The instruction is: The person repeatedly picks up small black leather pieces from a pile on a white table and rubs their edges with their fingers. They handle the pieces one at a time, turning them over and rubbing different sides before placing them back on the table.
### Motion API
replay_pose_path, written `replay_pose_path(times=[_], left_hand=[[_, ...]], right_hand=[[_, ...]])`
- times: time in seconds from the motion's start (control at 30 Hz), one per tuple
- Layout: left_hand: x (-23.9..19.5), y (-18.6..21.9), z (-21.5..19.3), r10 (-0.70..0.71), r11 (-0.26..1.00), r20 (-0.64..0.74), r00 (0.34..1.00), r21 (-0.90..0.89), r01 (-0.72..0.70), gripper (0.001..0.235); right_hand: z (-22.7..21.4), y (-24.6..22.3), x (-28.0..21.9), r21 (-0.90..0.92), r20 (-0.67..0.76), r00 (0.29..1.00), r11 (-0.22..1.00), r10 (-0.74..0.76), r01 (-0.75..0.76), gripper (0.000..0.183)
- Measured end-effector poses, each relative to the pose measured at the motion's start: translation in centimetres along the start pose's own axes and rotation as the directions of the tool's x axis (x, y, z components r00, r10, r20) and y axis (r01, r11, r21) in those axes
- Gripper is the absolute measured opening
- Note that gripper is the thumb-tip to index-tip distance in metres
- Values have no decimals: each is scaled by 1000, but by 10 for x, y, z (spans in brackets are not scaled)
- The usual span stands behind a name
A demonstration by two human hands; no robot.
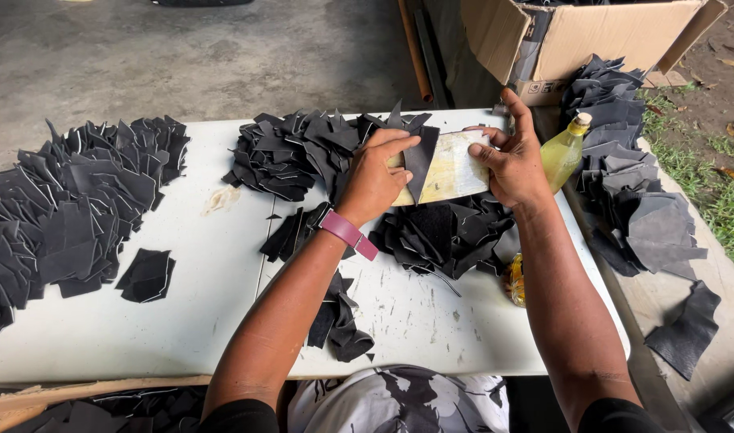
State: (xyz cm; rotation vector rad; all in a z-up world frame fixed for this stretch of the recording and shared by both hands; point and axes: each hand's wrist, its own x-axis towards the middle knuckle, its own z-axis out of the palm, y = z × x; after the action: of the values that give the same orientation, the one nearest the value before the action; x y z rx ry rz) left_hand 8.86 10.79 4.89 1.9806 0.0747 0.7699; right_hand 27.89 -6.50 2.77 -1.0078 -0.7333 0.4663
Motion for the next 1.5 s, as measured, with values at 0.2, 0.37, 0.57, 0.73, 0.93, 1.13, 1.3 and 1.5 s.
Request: replay_pose_path(times=[0.2, 0.37, 0.57, 0.73, 0.93, 1.13, 1.3, 1.5], left_hand=[[-7, 10, -6, 64, 998, -39, 997, -2, -64, 64], [-7, 5, -7, -13, 998, -115, 993, 55, 19, 83], [-3, -9, 2, -50, 978, -187, 981, 189, 86, 86], [-6, -4, 1, -47, 970, -185, 982, 224, 89, 79], [-16, 6, 3, -23, 967, -110, 994, 249, 50, 37], [-22, 16, -8, -8, 964, 14, 1000, 265, 4, 55], [-34, 31, -6, 120, 926, -21, 993, 363, -104, 57], [-35, 38, -6, 88, 885, 41, 995, 454, -97, 61]], right_hand=[[0, 5, -4, 67, -4, 1000, 998, 1, -1, 98], [4, 6, -8, 61, 12, 1000, 998, -4, 3, 98], [9, 9, -10, 44, -11, 1000, 999, 26, -26, 95], [11, 12, -13, 61, -32, 998, 997, 54, -52, 94], [11, 19, -13, 91, -64, 997, 995, 46, -40, 94], [16, 15, -17, 68, -51, 999, 998, 13, -9, 94], [22, 12, -21, 84, -49, 999, 996, -19, 23, 94], [28, 5, -30, 121, -13, 998, 991, -63, 64, 95]])
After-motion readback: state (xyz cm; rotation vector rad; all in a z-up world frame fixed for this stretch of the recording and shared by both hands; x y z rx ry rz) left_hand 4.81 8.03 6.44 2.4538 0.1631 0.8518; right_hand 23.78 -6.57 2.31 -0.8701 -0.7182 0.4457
